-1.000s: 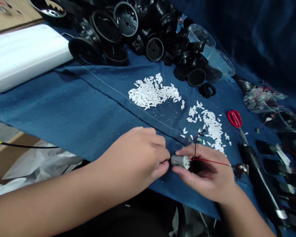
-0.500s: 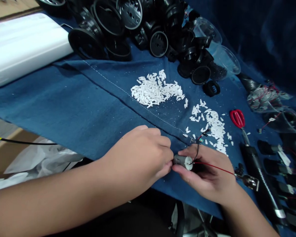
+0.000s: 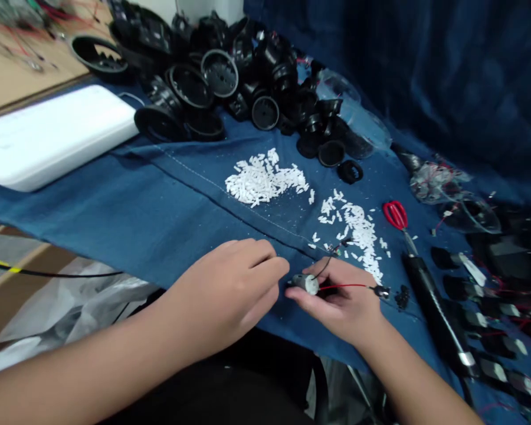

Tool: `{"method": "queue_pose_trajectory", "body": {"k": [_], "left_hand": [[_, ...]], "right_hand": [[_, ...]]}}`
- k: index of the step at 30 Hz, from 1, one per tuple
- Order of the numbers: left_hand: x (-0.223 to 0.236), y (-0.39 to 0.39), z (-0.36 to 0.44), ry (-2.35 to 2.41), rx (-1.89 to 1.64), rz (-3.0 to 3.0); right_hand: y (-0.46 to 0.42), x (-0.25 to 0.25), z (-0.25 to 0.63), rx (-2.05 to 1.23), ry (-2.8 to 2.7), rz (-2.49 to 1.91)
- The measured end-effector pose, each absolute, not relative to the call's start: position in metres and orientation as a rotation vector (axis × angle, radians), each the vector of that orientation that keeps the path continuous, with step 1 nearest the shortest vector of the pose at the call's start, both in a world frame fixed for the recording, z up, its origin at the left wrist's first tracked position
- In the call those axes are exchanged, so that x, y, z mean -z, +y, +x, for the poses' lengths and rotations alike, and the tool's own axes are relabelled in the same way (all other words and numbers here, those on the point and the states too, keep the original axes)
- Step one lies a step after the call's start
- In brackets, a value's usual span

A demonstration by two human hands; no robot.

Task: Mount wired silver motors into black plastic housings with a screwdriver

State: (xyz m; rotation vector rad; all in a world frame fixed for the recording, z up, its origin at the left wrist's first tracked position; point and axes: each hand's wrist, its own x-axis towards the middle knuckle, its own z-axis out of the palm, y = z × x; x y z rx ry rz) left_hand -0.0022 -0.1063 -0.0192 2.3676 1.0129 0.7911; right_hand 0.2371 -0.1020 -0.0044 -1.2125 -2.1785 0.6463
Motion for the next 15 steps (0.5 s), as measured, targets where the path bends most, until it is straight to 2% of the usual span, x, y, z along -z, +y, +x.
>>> {"method": "queue_pose_trajectory", "body": {"k": [5, 15], "left_hand": [[0.009, -0.114, -0.005, 0.883, -1.096, 2.545], [0.015, -0.111, -0.004, 0.763, -1.248, 2.553]], "right_hand": [[-0.097, 0.005, 0.234, -0.615, -2.234, -1.218], [-0.096, 0.013, 0.228, -0.640, -2.226, -1.189]]}}
